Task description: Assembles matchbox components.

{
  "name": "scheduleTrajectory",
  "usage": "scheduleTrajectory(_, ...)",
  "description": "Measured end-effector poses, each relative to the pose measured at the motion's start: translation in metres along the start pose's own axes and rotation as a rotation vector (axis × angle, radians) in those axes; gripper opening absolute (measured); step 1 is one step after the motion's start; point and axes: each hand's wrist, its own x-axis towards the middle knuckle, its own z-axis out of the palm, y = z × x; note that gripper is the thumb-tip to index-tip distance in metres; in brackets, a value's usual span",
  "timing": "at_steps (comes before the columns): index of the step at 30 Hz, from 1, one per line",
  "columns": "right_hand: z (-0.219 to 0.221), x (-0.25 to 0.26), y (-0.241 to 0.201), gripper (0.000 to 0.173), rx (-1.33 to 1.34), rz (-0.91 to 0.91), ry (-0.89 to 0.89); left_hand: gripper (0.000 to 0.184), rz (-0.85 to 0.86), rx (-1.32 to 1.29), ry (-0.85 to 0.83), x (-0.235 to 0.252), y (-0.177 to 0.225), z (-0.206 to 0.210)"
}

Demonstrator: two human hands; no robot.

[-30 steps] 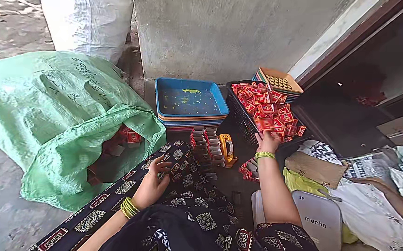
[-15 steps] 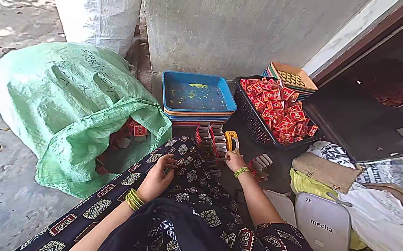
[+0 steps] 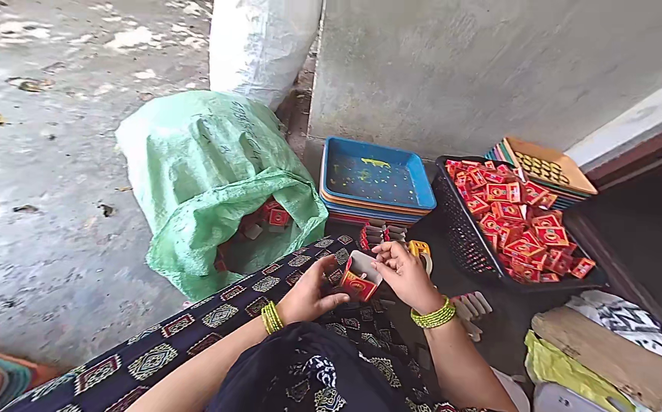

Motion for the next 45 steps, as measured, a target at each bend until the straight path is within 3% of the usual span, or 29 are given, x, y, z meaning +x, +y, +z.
scheduleTrajectory(4,0.047,0.01,-0.018,0.026,0.392,0.013,0.112,0.086,-0.039,-0.009,0.069,-0.004,0.007,-0.004)
scheduleTrajectory(6,0.062,0.012,-0.02,0.022,0.462,-0.075,0.204,0.087,-0.019,-0.089,0.15,-0.003,0.006,-0.005)
scheduleTrajectory(9,0.073,0.009,-0.017,0.032,0.376,-0.248,0.188,0.09,0.051,-0.184,0.222,0.001,0.004,-0.009)
scheduleTrajectory(13,0.083,0.002,-0.009,0.044,0.321,-0.257,0.231,0.07,0.151,-0.216,0.204,0.001,0.004,-0.009)
scheduleTrajectory(17,0.095,-0.007,-0.008,0.035,0.456,-0.214,0.251,0.058,0.194,-0.333,0.208,-0.001,0.004,-0.007)
scheduleTrajectory(20,0.102,-0.011,-0.006,0.023,0.406,-0.266,0.25,0.05,0.2,-0.366,0.21,-0.001,0.004,-0.004)
scheduleTrajectory(23,0.1,-0.01,-0.006,0.027,0.299,-0.284,0.293,0.044,0.2,-0.354,0.169,-0.002,0.004,-0.001)
scheduleTrajectory(24,0.097,-0.009,-0.008,0.021,0.331,-0.292,0.29,0.043,0.198,-0.359,0.16,-0.002,0.004,0.0)
scheduleTrajectory(25,0.095,-0.008,-0.009,0.014,0.402,-0.302,0.281,0.043,0.19,-0.365,0.157,-0.001,0.004,0.0)
scheduleTrajectory(28,0.089,-0.005,-0.018,0.035,0.543,-0.31,0.261,0.056,0.157,-0.419,0.169,0.0,0.004,-0.002)
scheduleTrajectory(32,0.076,-0.002,-0.022,0.018,0.553,-0.287,0.152,0.069,0.15,-0.461,0.178,0.0,0.005,-0.003)
scheduleTrajectory(34,0.071,0.0,-0.026,0.02,0.568,-0.18,0.092,0.069,0.143,-0.452,0.156,-0.002,0.005,-0.002)
scheduleTrajectory(36,0.064,0.002,-0.028,0.023,0.476,-0.13,0.025,0.07,0.139,-0.453,0.138,-0.002,0.003,-0.002)
scheduleTrajectory(39,0.056,0.004,-0.027,0.014,0.187,-0.281,0.018,0.069,0.176,-0.454,0.114,-0.001,-0.001,-0.003)
scheduleTrajectory(45,0.044,0.005,-0.021,0.012,0.239,-0.341,-0.003,0.075,0.197,-0.482,0.016,-0.001,0.002,-0.005)
